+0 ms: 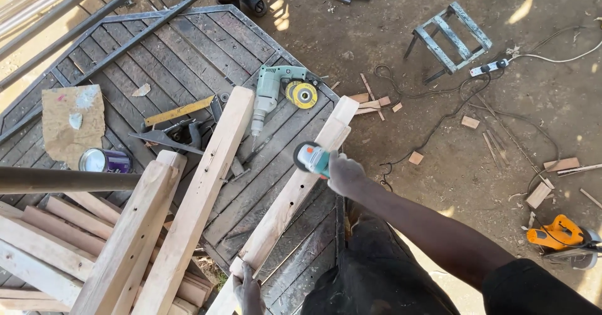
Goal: Sanding wooden pieces using an angle grinder with a sanding disc attachment.
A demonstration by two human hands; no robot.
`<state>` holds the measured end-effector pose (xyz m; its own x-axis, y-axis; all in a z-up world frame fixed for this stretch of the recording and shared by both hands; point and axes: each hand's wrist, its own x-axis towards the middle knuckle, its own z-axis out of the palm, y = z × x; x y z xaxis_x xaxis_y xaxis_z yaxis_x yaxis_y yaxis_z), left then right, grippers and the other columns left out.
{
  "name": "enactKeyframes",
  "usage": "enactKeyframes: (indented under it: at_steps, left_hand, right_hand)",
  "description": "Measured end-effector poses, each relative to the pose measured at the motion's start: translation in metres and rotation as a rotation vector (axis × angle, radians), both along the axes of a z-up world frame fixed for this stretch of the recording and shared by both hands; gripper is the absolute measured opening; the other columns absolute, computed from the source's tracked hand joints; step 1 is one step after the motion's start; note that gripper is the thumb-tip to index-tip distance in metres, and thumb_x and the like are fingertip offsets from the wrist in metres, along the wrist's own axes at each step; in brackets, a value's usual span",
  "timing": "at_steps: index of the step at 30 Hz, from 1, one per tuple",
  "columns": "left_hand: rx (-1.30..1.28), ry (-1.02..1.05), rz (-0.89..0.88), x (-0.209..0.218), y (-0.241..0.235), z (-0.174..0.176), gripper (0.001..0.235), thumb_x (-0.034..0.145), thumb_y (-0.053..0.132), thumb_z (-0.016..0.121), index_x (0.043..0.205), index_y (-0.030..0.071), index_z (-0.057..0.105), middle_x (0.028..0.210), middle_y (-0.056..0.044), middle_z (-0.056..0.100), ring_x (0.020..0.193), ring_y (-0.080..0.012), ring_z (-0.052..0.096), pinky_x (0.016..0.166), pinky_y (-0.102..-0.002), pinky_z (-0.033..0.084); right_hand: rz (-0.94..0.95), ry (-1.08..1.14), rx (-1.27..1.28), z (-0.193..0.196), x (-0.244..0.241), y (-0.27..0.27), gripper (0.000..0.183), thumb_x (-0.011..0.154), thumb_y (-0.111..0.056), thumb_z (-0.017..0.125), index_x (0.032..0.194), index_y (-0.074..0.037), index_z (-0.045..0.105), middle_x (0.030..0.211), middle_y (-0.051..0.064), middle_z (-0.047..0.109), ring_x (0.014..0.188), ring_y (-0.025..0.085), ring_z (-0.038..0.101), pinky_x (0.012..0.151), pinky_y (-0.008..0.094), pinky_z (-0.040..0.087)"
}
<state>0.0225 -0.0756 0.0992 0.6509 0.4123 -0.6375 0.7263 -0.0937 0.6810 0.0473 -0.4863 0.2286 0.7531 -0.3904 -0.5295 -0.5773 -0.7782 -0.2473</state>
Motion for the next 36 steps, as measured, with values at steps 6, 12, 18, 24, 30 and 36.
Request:
enactKeyframes:
  at_steps: [6,12,18,24,30,36]
  left_hand:
    - [0.012,0.010,-0.023,-0.001,0.005,-0.009,0.043,0.101,0.035,0.065,0.131,0.005,0.062,0.119,-0.011,0.069,0.104,-0.0194,0.060,0.086,-0.033,0.045]
    - [-0.059,0.068,0.017,0.003,-0.007,0.014,0.045,0.100,0.035,0.064,0.136,0.009,0.059,0.120,-0.009,0.065,0.098,-0.0203,0.056,0.078,-0.036,0.044]
    - [-0.061,0.116,0.040,0.005,-0.018,0.042,0.039,0.099,0.035,0.066,0.133,0.016,0.062,0.115,-0.003,0.065,0.092,-0.0181,0.053,0.073,-0.035,0.042]
    - [-0.093,0.161,0.106,0.004,-0.017,0.041,0.049,0.095,0.038,0.070,0.139,0.019,0.061,0.107,-0.002,0.063,0.080,-0.0162,0.050,0.071,-0.034,0.043]
    - [-0.084,0.184,0.095,0.007,-0.019,0.048,0.046,0.096,0.038,0.069,0.138,0.020,0.062,0.114,-0.002,0.065,0.093,-0.0191,0.054,0.075,-0.036,0.044]
    - [-0.103,0.189,0.131,0.007,-0.016,0.038,0.050,0.095,0.039,0.070,0.140,0.022,0.060,0.120,-0.002,0.064,0.099,-0.0190,0.056,0.078,-0.035,0.047]
  right_hand:
    - [-0.277,0.020,-0.093,-0.010,0.008,-0.074,0.068,0.083,-0.029,0.083,0.132,-0.001,0.044,0.110,0.016,0.066,0.089,0.030,0.069,0.073,0.039,0.061]
    - [-0.394,0.007,-0.062,-0.036,-0.009,-0.074,0.069,0.080,-0.033,0.084,0.126,-0.005,0.042,0.117,0.019,0.067,0.102,0.041,0.071,0.083,0.050,0.059]
    - [-0.102,-0.064,-0.072,-0.029,-0.032,0.006,0.062,0.087,-0.048,0.078,0.117,-0.004,0.048,0.099,0.013,0.066,0.081,0.029,0.072,0.066,0.040,0.061]
    - [0.191,-0.119,-0.049,-0.044,-0.046,0.086,0.064,0.080,-0.038,0.087,0.117,-0.006,0.046,0.100,0.012,0.063,0.085,0.030,0.073,0.067,0.044,0.063]
    - [0.341,-0.261,-0.208,-0.067,-0.049,0.132,0.056,0.070,-0.034,0.089,0.103,-0.014,0.050,0.088,0.005,0.061,0.071,0.025,0.070,0.054,0.042,0.058]
    - [0.198,-0.125,0.033,-0.017,-0.025,0.091,0.054,0.083,-0.021,0.083,0.120,-0.001,0.050,0.096,0.013,0.064,0.075,0.026,0.070,0.063,0.038,0.063]
